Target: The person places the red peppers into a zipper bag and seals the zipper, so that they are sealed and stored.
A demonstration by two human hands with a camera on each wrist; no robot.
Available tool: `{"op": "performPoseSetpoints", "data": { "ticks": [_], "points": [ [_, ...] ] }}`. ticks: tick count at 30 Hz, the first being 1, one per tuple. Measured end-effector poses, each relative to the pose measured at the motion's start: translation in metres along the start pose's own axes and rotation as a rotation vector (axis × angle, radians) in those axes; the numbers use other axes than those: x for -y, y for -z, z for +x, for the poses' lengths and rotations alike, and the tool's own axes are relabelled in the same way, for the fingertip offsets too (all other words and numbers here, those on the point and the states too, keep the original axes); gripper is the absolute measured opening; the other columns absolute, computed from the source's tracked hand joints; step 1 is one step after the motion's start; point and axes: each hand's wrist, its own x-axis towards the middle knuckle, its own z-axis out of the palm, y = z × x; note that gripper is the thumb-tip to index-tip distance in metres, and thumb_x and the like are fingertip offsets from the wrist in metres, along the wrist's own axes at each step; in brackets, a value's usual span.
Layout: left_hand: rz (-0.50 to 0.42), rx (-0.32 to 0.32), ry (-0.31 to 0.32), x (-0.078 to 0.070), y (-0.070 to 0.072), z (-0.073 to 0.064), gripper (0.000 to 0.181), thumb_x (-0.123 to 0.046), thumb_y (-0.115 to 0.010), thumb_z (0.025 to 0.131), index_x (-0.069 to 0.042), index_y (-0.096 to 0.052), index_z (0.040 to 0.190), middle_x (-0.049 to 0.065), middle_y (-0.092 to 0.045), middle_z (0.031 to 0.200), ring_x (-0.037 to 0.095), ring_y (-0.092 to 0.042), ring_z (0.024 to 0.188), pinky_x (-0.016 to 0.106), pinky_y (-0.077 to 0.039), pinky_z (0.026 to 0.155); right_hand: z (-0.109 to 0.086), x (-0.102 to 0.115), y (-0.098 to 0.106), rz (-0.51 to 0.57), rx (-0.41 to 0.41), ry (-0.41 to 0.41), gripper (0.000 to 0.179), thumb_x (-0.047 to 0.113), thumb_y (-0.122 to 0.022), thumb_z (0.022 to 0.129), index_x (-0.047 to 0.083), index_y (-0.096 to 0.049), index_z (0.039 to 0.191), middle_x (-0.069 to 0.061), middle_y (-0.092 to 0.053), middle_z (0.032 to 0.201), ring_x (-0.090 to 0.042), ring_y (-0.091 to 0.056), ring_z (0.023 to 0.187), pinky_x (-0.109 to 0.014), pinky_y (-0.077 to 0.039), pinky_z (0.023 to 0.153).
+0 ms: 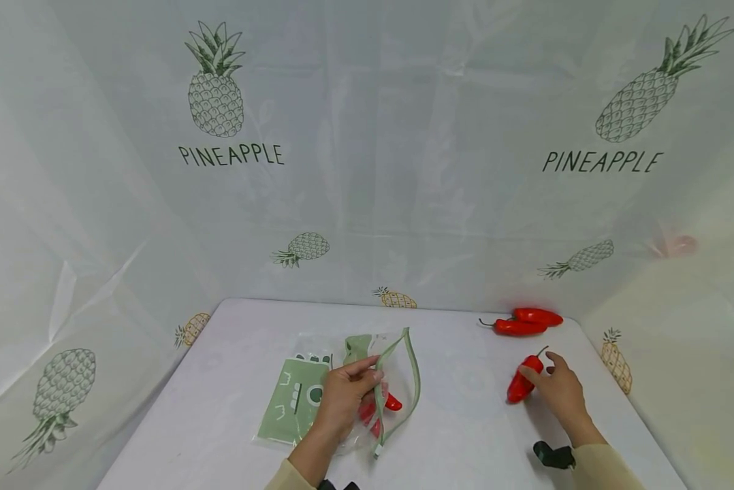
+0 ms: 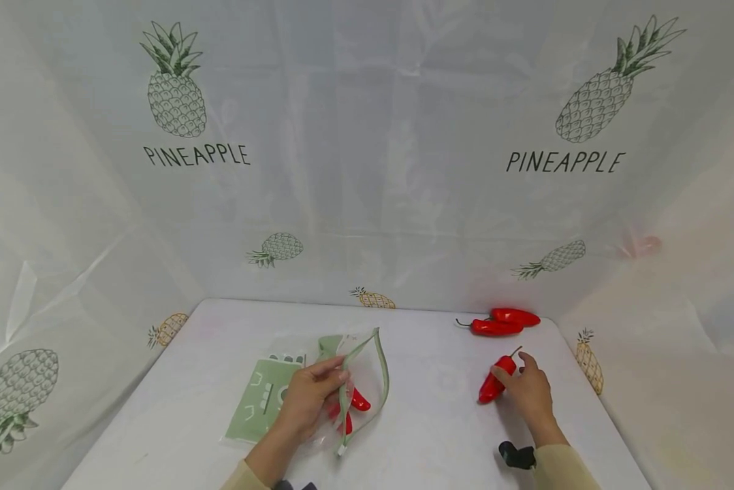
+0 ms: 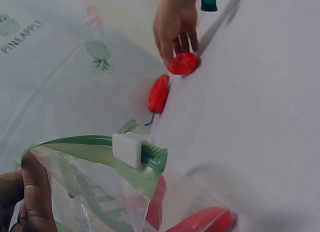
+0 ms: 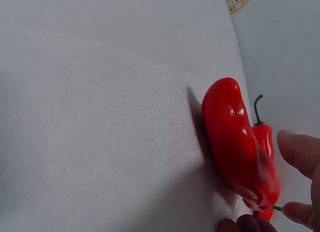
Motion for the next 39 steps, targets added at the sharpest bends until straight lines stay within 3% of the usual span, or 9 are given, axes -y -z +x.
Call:
{"op": "performPoseSetpoints", "data": {
  "ticks": [11, 23, 32, 39],
  "points": [
    [-0.005, -0.001, 0.010, 0.000, 0.000, -0.001, 0.039, -0.003, -0.076, 0.095, 0.003, -0.070, 0.133, 0.005, -0.071, 0.094, 0.011, -0.074, 0.082, 0.024, -0.064, 0.074, 0.007, -0.001, -0.003, 0.018, 0.071, -0.062, 0.103, 0.047, -0.071, 0.098, -0.015, -0.014, 0.159, -0.047, -0.034, 0.148, -0.061, -0.041, 0.133, -0.071, -0.047, 0.107],
    [-0.003, -0.005, 0.000, 0.001, -0.001, -0.002, 0.039, -0.002, -0.076, 0.095, 0.002, -0.070, 0.133, 0.005, -0.071, 0.093, 0.012, -0.075, 0.082, 0.026, -0.065, 0.075, 0.011, 0.001, -0.005, 0.009, 0.100, -0.027, 0.089, 0.037, -0.071, 0.097, -0.014, -0.025, 0.155, -0.043, -0.039, 0.144, -0.056, -0.047, 0.122, -0.060, -0.061, 0.094],
    [-0.021, 0.018, -0.014, 0.002, 0.001, -0.001, 0.040, -0.002, -0.076, 0.095, 0.005, -0.068, 0.134, 0.004, -0.072, 0.092, 0.011, -0.075, 0.082, 0.024, -0.065, 0.075, 0.007, 0.008, -0.011, 0.034, 0.056, -0.053, 0.087, 0.031, -0.074, 0.096, -0.011, -0.026, 0.156, -0.042, -0.042, 0.141, -0.056, -0.048, 0.122, -0.058, -0.063, 0.089],
    [-0.023, 0.022, -0.018, 0.002, 0.002, -0.001, 0.041, -0.002, -0.075, 0.096, 0.006, -0.068, 0.135, 0.005, -0.073, 0.093, 0.011, -0.075, 0.080, 0.024, -0.065, 0.075, 0.002, 0.014, -0.015, 0.033, -0.023, 0.012, 0.085, 0.027, -0.071, 0.098, -0.007, -0.023, 0.160, -0.044, -0.042, 0.145, -0.060, -0.047, 0.127, -0.061, -0.063, 0.089]
  ]
}}
